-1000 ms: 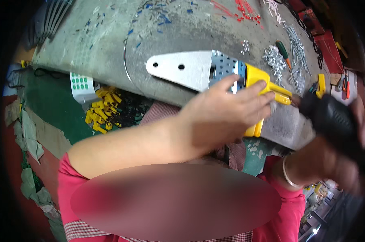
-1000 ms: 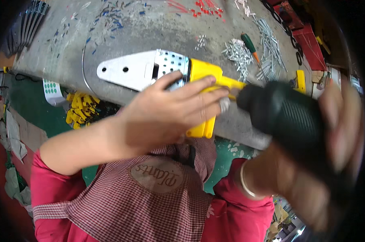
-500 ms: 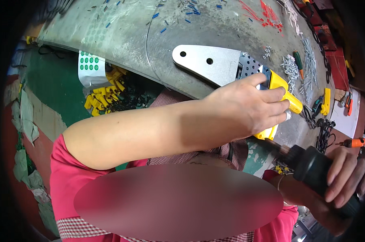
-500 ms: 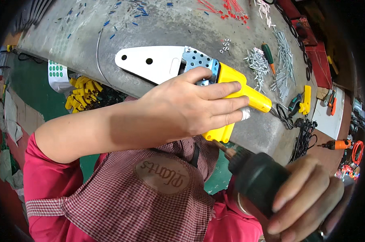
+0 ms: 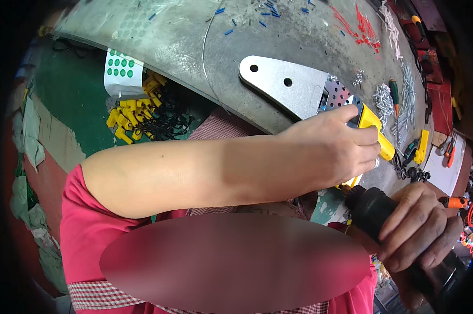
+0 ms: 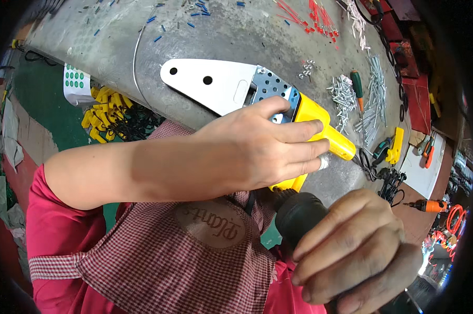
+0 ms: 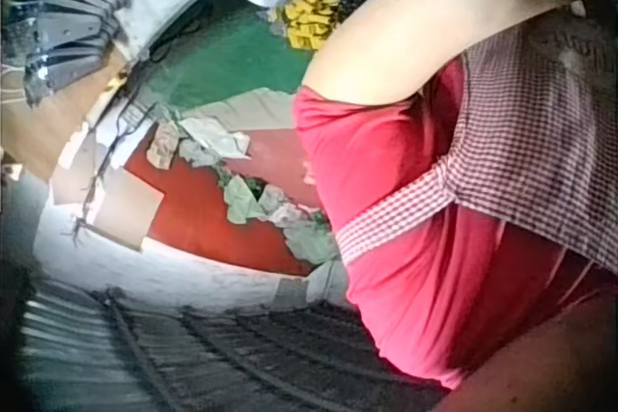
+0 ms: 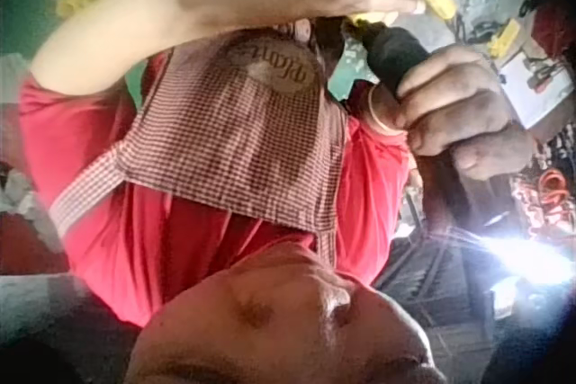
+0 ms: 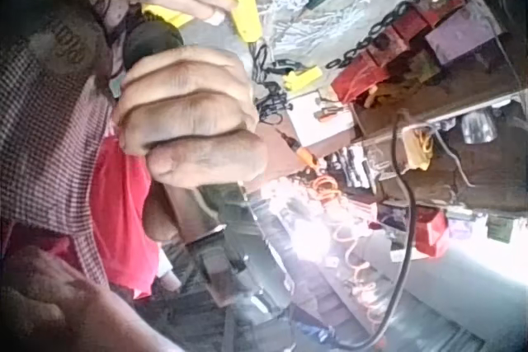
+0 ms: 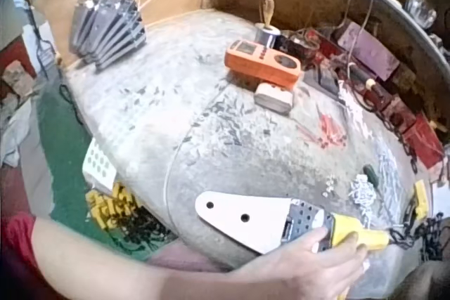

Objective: The recorder assembles a yellow plastic component, installing wires and using a soldering iron and electric screwdriver.

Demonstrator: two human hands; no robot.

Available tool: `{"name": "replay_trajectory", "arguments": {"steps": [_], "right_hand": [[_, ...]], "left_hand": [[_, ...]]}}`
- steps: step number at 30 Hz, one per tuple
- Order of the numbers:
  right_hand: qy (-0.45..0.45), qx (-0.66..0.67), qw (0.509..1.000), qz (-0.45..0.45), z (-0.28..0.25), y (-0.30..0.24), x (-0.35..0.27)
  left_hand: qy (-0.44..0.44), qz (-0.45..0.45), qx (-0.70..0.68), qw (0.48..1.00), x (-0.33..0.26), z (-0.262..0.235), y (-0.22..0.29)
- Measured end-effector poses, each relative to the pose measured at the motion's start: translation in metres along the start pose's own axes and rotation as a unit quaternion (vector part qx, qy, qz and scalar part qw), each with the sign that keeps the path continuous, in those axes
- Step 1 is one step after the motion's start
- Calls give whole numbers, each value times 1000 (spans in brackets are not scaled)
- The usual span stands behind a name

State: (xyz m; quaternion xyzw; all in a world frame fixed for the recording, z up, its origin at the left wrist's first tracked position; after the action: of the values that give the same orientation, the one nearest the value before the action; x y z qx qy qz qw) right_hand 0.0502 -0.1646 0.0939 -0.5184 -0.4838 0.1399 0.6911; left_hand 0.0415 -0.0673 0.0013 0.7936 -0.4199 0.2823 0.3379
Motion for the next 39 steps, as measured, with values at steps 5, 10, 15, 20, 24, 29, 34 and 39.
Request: {"name": "replay_trajectory", "arguments": {"steps": [5,10,15,20,24,29,34,39], "right_hand": [[136,-106,983,68,9,-16,-8],[277,-8,948,-159,5,-61,-44],[294,-188,937,-33,-9,-34,-38],[62,-19,998,-21,-14,-25,-29],[28,-3,999,20,-18,-26,-20],[216,-108,970,7,-20,-61,-21],[423,56,900,-88,-81,-79,-46],[600,166,772,-125,-133,-19,-119]], "left_hand": [[-19,-5,23,1000,-4,2,5],[-91,-3,4,996,-1,-1,6],[-125,-22,35,991,3,2,15],[-138,-33,90,986,0,12,17],[-122,-56,79,988,-1,12,18],[-149,-67,71,984,5,5,17],[-83,-230,-125,961,7,-33,-38],[-193,-224,-24,955,2,-24,-49]]}}
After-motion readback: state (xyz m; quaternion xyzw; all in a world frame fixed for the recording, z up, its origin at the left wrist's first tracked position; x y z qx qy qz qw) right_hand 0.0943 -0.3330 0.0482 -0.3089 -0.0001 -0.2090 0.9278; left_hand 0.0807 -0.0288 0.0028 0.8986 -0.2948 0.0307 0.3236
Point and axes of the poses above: each hand's wrist, its own x-axis towards the middle knuckle, its own z-axis out of the palm, y = z × x, the point moved 5 cm from there along x, towards the middle knuckle, and after that the axes turned 2 degrees about y, right-handed, at the moved point
